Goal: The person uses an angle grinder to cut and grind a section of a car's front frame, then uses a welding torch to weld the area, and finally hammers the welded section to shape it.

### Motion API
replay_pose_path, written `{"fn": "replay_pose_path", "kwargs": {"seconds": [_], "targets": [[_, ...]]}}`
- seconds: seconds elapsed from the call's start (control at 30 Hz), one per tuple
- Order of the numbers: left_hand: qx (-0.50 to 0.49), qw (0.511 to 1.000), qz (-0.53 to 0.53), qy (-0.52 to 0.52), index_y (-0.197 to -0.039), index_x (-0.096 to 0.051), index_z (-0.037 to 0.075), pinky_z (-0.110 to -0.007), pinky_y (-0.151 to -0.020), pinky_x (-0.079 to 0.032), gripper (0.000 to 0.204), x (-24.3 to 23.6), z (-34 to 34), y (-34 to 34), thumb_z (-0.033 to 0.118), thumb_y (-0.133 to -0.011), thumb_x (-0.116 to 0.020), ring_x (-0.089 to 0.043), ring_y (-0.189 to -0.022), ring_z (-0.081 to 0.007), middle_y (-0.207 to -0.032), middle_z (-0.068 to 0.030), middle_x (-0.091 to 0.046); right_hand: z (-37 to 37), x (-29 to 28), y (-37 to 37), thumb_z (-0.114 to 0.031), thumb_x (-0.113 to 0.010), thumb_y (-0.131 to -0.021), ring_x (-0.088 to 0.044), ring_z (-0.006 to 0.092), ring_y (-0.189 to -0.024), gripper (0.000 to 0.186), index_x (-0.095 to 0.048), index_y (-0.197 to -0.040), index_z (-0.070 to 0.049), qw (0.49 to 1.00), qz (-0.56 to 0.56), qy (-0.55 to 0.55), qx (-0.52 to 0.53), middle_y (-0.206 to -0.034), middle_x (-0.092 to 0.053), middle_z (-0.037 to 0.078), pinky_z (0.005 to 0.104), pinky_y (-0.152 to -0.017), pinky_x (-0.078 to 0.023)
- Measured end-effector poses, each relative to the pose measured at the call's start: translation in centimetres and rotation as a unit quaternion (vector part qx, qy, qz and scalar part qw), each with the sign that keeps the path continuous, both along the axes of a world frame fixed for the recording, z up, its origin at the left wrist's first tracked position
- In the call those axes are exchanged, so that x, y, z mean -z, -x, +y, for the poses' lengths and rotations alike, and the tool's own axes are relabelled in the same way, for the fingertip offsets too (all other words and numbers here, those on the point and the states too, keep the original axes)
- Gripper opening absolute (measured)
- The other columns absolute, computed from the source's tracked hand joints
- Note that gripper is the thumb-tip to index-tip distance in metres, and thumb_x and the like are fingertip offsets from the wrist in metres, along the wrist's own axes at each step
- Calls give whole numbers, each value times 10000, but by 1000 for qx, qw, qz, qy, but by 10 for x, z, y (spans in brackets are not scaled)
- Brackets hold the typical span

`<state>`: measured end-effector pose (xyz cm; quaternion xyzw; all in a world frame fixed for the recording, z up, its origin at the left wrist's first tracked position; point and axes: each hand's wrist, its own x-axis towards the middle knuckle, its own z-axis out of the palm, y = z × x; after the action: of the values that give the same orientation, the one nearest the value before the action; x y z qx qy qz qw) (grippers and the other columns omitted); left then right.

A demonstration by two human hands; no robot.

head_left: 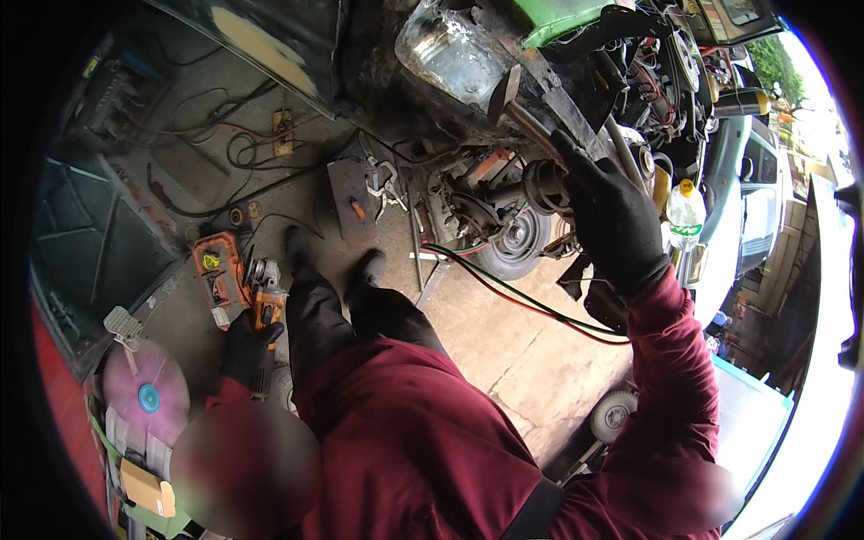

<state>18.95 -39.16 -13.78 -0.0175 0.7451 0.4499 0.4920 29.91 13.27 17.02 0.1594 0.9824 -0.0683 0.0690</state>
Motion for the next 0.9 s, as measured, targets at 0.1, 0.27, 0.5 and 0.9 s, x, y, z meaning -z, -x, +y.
{"fn": "replay_pose_path", "kwargs": {"seconds": [0.1,0.27,0.5,0.9], "targets": [[-9,1000,-15,-15,-1077,-661,29,-314,-726,-521,228,5,-6,-2,158,-944,-793,-625,-784,-114,-919,-17,-660,-1,1,7,-83,-668,-991,-702,371,-802,659,-555,-1618,-252,998,55,-14,-26,-966,-677,148,471,-719,-568],[24,999,-22,32,-1080,-660,-10,-333,-758,-517,302,7,-9,1,171,-911,-832,-602,-828,-119,-942,-39,-651,0,19,20,-81,-654,-986,-695,364,-788,711,-505,-1655,-267,998,-57,-40,4,-923,-669,143,467,-681,-557],[16,1000,-1,-17,-1071,-644,29,-324,-682,-528,227,11,-7,3,174,-956,-774,-637,-741,-133,-888,-35,-658,2,20,12,3,-617,-988,-698,366,-849,634,-573,-1600,-157,999,-42,-1,32,-986,-698,176,448,-756,-558],[46,999,-22,5,-1169,-698,-2,-352,-758,-543,385,-5,9,21,226,-906,-863,-653,-835,-144,-985,-48,-721,15,24,2,-58,-644,-968,-679,393,-801,740,-486,-1665,-249,999,18,22,15,-958,-659,180,492,-720,-544]]}}
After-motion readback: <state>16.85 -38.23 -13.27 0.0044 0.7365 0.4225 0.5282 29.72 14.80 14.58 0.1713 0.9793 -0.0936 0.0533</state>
